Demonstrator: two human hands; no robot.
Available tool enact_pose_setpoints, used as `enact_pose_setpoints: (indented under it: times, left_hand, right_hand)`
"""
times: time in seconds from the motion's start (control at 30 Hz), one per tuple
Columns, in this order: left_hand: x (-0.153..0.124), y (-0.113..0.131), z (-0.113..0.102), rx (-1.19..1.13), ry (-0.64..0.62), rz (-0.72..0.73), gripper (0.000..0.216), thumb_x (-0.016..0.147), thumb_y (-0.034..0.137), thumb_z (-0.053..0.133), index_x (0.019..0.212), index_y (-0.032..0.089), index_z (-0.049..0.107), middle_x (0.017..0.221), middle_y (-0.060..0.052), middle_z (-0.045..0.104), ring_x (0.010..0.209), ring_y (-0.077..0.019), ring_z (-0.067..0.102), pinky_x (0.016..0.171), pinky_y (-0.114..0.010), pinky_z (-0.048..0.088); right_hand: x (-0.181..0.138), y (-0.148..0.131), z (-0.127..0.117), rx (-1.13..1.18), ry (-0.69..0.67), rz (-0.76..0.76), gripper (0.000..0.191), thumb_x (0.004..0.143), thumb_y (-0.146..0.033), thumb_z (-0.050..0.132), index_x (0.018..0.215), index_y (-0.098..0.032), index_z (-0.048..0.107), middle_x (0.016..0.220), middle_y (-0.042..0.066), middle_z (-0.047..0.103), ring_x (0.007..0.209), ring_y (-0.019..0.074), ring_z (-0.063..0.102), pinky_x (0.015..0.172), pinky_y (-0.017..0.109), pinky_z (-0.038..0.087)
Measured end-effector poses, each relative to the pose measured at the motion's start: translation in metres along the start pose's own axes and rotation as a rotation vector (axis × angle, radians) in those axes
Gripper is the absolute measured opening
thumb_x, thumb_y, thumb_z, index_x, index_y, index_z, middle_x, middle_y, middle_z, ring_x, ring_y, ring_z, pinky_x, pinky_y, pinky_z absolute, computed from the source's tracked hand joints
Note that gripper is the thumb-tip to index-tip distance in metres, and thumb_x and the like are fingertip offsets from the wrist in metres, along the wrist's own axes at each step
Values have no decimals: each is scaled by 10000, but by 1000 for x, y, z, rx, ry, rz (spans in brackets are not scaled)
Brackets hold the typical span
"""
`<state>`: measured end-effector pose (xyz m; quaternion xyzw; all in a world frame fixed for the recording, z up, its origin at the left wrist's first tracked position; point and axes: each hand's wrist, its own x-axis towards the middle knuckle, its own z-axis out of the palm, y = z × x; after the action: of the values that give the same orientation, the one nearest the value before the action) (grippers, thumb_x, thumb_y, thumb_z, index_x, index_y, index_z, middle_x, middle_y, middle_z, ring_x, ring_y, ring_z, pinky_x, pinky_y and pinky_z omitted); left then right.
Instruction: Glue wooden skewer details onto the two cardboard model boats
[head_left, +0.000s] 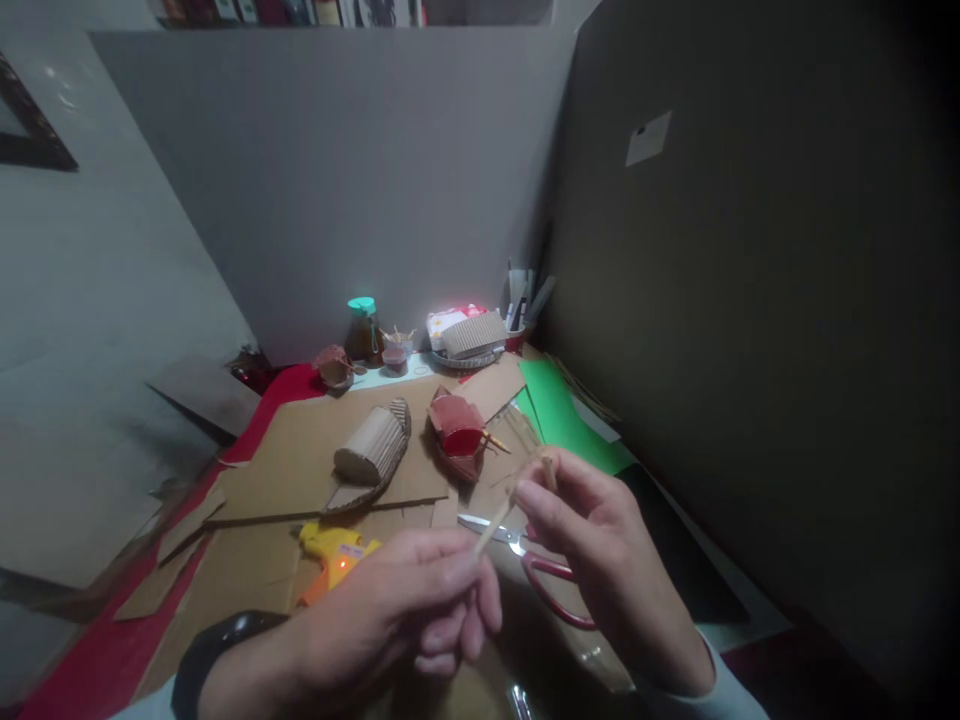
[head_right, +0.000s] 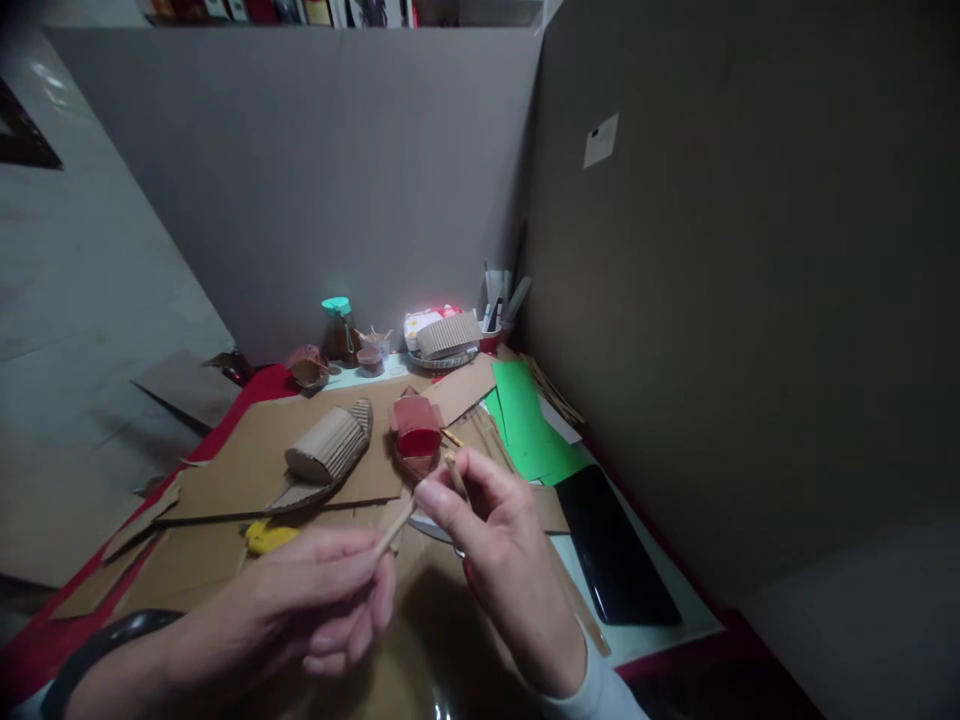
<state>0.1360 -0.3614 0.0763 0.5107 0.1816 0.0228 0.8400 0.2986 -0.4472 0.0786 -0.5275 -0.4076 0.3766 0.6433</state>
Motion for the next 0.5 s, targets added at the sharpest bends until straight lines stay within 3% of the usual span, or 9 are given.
enact_pose_setpoints:
  times: [0.13, 0.23, 0.37, 0.5]
  left_hand:
    - [-8, -7, -7, 239, 47, -106, 412, 904, 508, 526, 719, 147, 598, 552, 13, 511, 507, -100, 347, 503, -237, 207]
    - [-12, -7, -7, 404, 97, -145, 406, 873, 509, 535, 667, 163, 582, 569, 13, 521, 548, -122, 433, 547, -241, 285]
    - [-14, -8, -10, 529, 163, -175, 415, 824, 529, 555, 585, 195, 492, 527, 44, 421, 520, -121, 371, 506, -246, 270]
    - [-17, -16, -22, 450, 209, -128, 522, 822, 667, 524, 620, 185, 523, 532, 46, 405, 528, -115, 346, 503, -242, 235]
  right_hand:
    - [1, 12, 2, 162, -37, 71, 324, 860, -400, 668, 730, -186, 463, 648, -63, 344, 577, 78, 256, 518, 198, 264]
    - [-2, 19, 7, 220, -55, 93, 316, 856, -417, 668, 752, -189, 473, 632, -67, 324, 553, 75, 228, 477, 202, 204]
    - [-8, 19, 13, -19, -5, 64, 336, 875, -460, 642, 726, -193, 503, 670, -42, 407, 584, 90, 326, 464, 203, 259]
    - [-3, 19, 3, -393, 82, -3, 288, 966, -480, 491, 866, -218, 554, 789, -13, 534, 697, 125, 514, 623, 241, 412]
